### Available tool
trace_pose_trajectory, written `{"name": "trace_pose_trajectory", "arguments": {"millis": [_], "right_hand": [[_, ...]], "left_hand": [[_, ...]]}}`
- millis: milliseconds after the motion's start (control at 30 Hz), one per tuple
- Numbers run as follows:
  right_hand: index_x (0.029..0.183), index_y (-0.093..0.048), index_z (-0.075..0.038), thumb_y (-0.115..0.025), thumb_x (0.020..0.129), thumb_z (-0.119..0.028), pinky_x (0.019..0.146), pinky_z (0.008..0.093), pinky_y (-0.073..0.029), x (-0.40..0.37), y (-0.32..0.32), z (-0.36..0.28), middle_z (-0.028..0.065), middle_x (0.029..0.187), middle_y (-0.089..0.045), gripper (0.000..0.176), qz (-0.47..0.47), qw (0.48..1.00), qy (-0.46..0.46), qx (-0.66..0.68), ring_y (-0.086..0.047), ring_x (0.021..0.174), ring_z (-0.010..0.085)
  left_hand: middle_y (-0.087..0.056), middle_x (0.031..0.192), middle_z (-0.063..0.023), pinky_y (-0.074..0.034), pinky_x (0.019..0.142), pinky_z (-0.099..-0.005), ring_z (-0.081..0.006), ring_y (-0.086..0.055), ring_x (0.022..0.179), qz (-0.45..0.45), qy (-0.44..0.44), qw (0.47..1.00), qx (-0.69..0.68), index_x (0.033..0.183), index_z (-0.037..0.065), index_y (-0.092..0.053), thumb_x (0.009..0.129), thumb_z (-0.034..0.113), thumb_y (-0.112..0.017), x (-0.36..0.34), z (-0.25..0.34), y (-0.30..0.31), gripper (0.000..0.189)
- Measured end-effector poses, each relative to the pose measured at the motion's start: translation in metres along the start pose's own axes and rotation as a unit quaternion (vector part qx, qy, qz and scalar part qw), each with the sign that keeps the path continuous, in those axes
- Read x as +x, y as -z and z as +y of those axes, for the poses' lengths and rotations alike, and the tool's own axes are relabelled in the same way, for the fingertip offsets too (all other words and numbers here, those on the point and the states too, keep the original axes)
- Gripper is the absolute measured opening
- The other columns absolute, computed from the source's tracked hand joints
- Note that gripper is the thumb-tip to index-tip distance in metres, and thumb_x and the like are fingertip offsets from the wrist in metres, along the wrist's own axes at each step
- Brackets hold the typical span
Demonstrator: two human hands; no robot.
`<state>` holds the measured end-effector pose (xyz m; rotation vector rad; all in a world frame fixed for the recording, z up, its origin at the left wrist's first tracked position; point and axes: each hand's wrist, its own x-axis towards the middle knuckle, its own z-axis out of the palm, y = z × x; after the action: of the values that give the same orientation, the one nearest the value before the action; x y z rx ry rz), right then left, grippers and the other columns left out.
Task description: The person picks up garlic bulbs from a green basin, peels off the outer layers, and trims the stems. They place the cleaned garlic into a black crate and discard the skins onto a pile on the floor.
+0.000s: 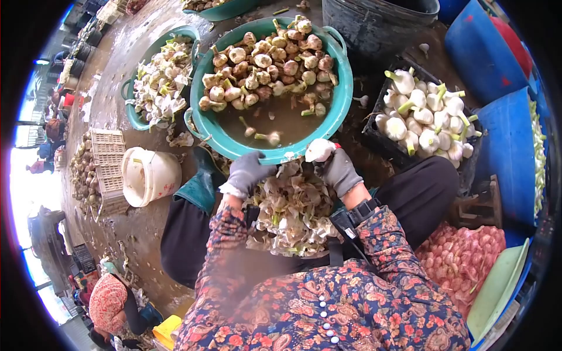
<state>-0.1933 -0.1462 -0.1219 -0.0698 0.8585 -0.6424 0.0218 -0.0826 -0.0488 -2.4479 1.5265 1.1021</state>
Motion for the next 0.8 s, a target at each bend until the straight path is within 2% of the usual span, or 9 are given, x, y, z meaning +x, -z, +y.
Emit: {"name": "trace_pose_trajectory", "arguments": {"millis": [167,300,367,433,467,567,600,667,800], "right_hand": [[0.103,-0.057,-0.015,-0.037,0.091,-0.031,0.054,0.0298,-0.049,0.008,-0.008,-0.017,0.0007,0.085,-0.062,0.028,0.090,0.996,-0.012,-0.025,-0.059,0.068,0.0140],[0.103,-0.057,-0.012,-0.048,0.085,-0.023,0.066,0.0296,-0.051,0.016,0.005,-0.010,0.0031,0.087,-0.063,0.023,0.031,0.995,-0.032,0.091,-0.061,0.077,0.0189],[0.104,-0.057,-0.017,-0.042,0.088,-0.032,0.059,0.0331,-0.048,0.049,0.049,0.019,0.0020,0.093,-0.061,0.026,-0.094,0.980,0.132,-0.117,-0.058,0.079,0.0170],[0.102,-0.057,-0.015,-0.042,0.088,-0.033,0.058,0.0331,-0.048,0.020,0.031,0.009,0.0019,0.088,-0.061,0.028,-0.070,0.822,0.304,-0.477,-0.058,0.074,0.0176],[0.102,-0.057,-0.015,-0.042,0.088,-0.033,0.058,0.0331,-0.048,0.021,0.036,0.010,0.0019,0.088,-0.061,0.028,-0.070,0.823,0.300,-0.477,-0.058,0.074,0.0176],[0.099,-0.058,-0.014,-0.041,0.088,-0.038,0.053,0.0275,-0.047,0.032,0.037,0.007,0.0019,0.080,-0.063,0.032,0.070,0.986,0.089,-0.119,-0.058,0.065,0.0160],[0.100,-0.058,-0.015,-0.040,0.088,-0.038,0.054,0.0291,-0.049,0.024,0.020,-0.011,0.0013,0.083,-0.063,0.032,0.086,0.996,0.012,-0.015,-0.058,0.068,0.0161],[0.102,-0.057,-0.017,-0.044,0.088,-0.036,0.058,0.0311,-0.050,0.021,-0.006,-0.048,-0.0007,0.093,-0.062,0.027,0.111,0.991,-0.032,0.073,-0.058,0.075,0.0171],[0.117,-0.049,-0.001,-0.042,0.088,-0.054,0.079,0.0390,-0.049,-0.045,-0.101,-0.143,0.0155,0.107,-0.058,0.061,-0.265,0.930,0.200,0.158,-0.057,0.098,0.0306]], "left_hand": [[-0.063,0.102,-0.0148,-0.046,0.083,-0.0328,-0.0250,-0.060,0.096,0.101,-0.046,0.989,-0.095,0.115,0.008,-0.056,0.062,0.052,-0.074,0.061,0.012,-0.010,0.071],[-0.064,0.085,-0.0070,-0.048,0.073,-0.0263,-0.0180,-0.061,0.082,0.151,-0.358,0.837,-0.385,0.101,0.006,-0.061,0.073,0.027,-0.074,0.055,0.057,-0.058,0.038],[-0.063,0.081,-0.0027,-0.049,0.065,-0.0256,-0.0158,-0.059,0.074,0.182,-0.370,0.866,-0.283,0.092,0.005,-0.061,0.079,0.013,-0.067,0.048,0.053,-0.064,0.016],[-0.062,0.078,-0.0013,-0.047,0.058,-0.0225,-0.0131,-0.059,0.067,-0.111,-0.104,0.721,-0.676,0.087,0.006,-0.060,0.081,0.016,-0.067,0.037,0.051,-0.055,0.013],[-0.063,0.079,-0.0029,-0.045,0.054,-0.0202,-0.0106,-0.059,0.066,-0.167,-0.171,0.705,-0.667,0.083,0.006,-0.060,0.083,0.018,-0.065,0.025,0.048,-0.045,0.014],[-0.066,0.088,-0.0062,-0.050,0.063,-0.0247,-0.0134,-0.062,0.071,-0.339,-0.267,0.827,-0.360,0.102,0.003,-0.061,0.083,0.020,-0.063,0.019,0.035,-0.037,0.025],[-0.066,0.095,-0.0088,-0.050,0.070,-0.0259,-0.0140,-0.062,0.077,-0.146,-0.351,0.924,-0.037,0.111,0.005,-0.059,0.082,0.023,-0.063,0.029,0.023,-0.026,0.034],[-0.065,0.100,-0.0111,-0.046,0.084,-0.0314,-0.0202,-0.061,0.092,0.006,-0.034,0.984,-0.174,0.114,0.007,-0.057,0.079,0.034,-0.064,0.078,-0.008,-0.037,0.045],[-0.056,0.117,-0.0167,-0.041,0.092,-0.0339,-0.0271,-0.054,0.107,0.030,0.034,0.998,0.045,0.119,0.005,-0.051,0.075,0.049,-0.062,0.119,-0.003,-0.025,0.063]]}}
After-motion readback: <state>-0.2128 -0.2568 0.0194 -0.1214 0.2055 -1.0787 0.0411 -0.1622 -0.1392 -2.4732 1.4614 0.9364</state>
